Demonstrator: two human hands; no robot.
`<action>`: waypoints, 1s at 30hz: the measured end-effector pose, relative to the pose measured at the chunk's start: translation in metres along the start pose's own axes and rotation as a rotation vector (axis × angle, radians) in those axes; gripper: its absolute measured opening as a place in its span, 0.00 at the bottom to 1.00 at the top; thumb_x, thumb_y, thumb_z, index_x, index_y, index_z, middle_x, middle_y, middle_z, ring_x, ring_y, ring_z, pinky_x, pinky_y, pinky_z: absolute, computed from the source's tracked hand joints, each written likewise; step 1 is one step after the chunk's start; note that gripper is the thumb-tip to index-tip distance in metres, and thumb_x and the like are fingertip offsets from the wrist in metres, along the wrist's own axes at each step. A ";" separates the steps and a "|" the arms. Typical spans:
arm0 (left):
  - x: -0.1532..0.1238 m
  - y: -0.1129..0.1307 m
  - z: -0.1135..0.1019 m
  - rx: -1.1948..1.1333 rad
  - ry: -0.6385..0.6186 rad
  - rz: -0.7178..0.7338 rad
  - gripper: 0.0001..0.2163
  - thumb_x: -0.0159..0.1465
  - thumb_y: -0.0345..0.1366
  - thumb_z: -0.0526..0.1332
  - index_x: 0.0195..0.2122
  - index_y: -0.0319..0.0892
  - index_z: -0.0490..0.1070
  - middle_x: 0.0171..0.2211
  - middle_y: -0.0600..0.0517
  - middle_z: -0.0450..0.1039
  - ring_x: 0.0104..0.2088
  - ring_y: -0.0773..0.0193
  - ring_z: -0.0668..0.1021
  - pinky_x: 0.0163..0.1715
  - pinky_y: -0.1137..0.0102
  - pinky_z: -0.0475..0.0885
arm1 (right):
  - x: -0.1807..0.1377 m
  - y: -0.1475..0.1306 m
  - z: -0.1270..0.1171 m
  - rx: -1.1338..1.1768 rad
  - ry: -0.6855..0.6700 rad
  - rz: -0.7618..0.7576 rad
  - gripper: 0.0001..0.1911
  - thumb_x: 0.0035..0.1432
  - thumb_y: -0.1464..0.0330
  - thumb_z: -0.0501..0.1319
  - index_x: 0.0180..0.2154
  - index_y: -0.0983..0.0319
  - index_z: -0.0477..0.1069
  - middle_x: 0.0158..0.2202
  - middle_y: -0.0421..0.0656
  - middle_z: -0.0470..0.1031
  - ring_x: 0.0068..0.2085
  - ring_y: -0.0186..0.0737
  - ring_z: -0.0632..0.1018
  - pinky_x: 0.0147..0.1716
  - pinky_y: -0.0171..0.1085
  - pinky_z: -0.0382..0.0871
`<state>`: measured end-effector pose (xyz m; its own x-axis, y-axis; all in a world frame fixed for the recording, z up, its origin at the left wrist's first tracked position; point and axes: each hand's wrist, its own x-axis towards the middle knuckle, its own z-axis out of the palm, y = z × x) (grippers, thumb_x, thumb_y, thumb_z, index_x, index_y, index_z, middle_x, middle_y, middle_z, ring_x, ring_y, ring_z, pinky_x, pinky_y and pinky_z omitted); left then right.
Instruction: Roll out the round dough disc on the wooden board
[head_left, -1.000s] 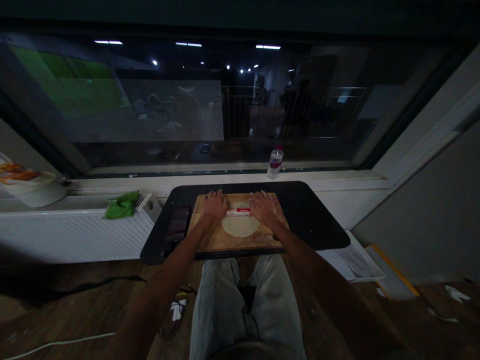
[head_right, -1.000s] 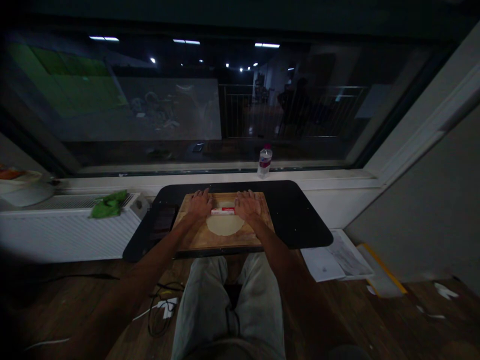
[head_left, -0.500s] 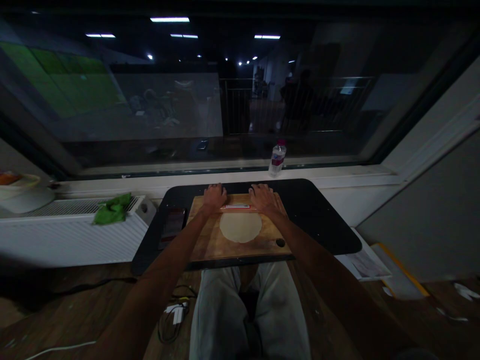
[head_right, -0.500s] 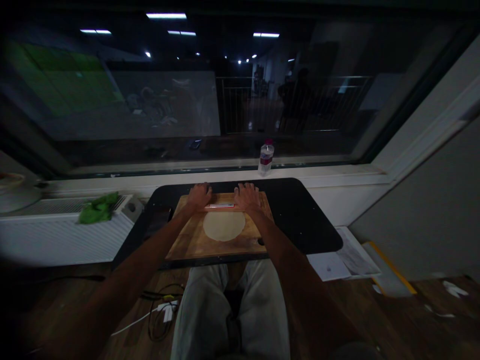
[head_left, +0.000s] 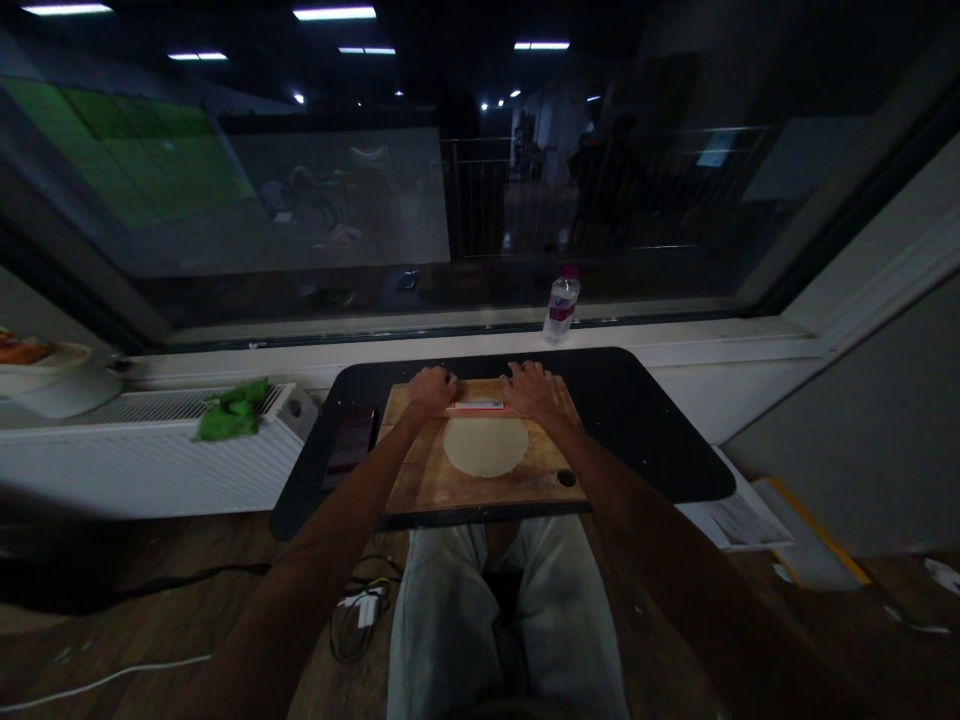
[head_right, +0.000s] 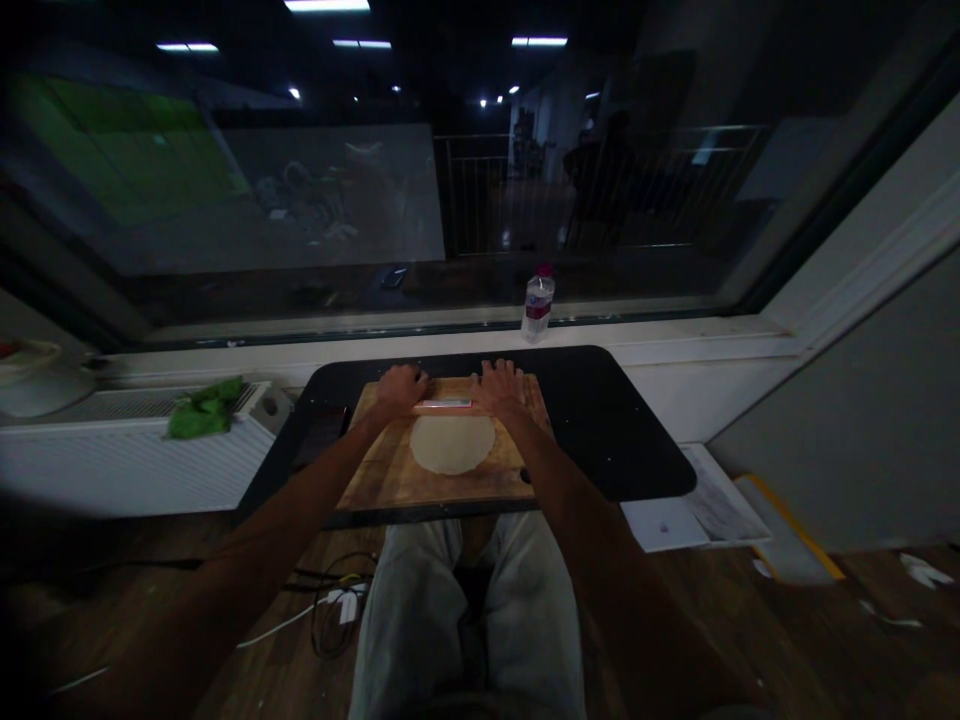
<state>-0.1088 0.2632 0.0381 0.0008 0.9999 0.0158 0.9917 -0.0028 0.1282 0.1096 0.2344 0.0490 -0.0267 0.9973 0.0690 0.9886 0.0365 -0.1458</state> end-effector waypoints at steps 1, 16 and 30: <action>-0.003 0.000 0.000 0.001 -0.012 -0.001 0.22 0.78 0.46 0.55 0.51 0.39 0.87 0.52 0.35 0.87 0.53 0.48 0.87 0.52 0.64 0.79 | -0.003 0.000 0.000 -0.013 0.002 -0.011 0.26 0.80 0.59 0.51 0.67 0.63 0.73 0.65 0.58 0.76 0.67 0.59 0.72 0.65 0.54 0.64; -0.090 0.010 -0.002 0.029 0.079 -0.003 0.24 0.79 0.45 0.52 0.53 0.41 0.88 0.51 0.35 0.87 0.53 0.45 0.87 0.52 0.58 0.78 | -0.065 -0.001 0.011 -0.064 0.054 -0.108 0.21 0.79 0.67 0.52 0.58 0.67 0.80 0.59 0.58 0.83 0.62 0.54 0.79 0.64 0.46 0.68; -0.121 0.009 -0.013 0.095 0.023 0.088 0.22 0.77 0.46 0.56 0.52 0.38 0.88 0.51 0.33 0.86 0.53 0.44 0.86 0.54 0.58 0.78 | -0.094 -0.005 0.006 -0.066 -0.013 -0.048 0.27 0.81 0.60 0.51 0.56 0.67 0.85 0.52 0.60 0.87 0.57 0.52 0.87 0.57 0.42 0.75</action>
<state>-0.1013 0.1424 0.0501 0.0861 0.9952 0.0456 0.9957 -0.0875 0.0307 0.1061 0.1407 0.0369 -0.0755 0.9953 0.0610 0.9938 0.0801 -0.0772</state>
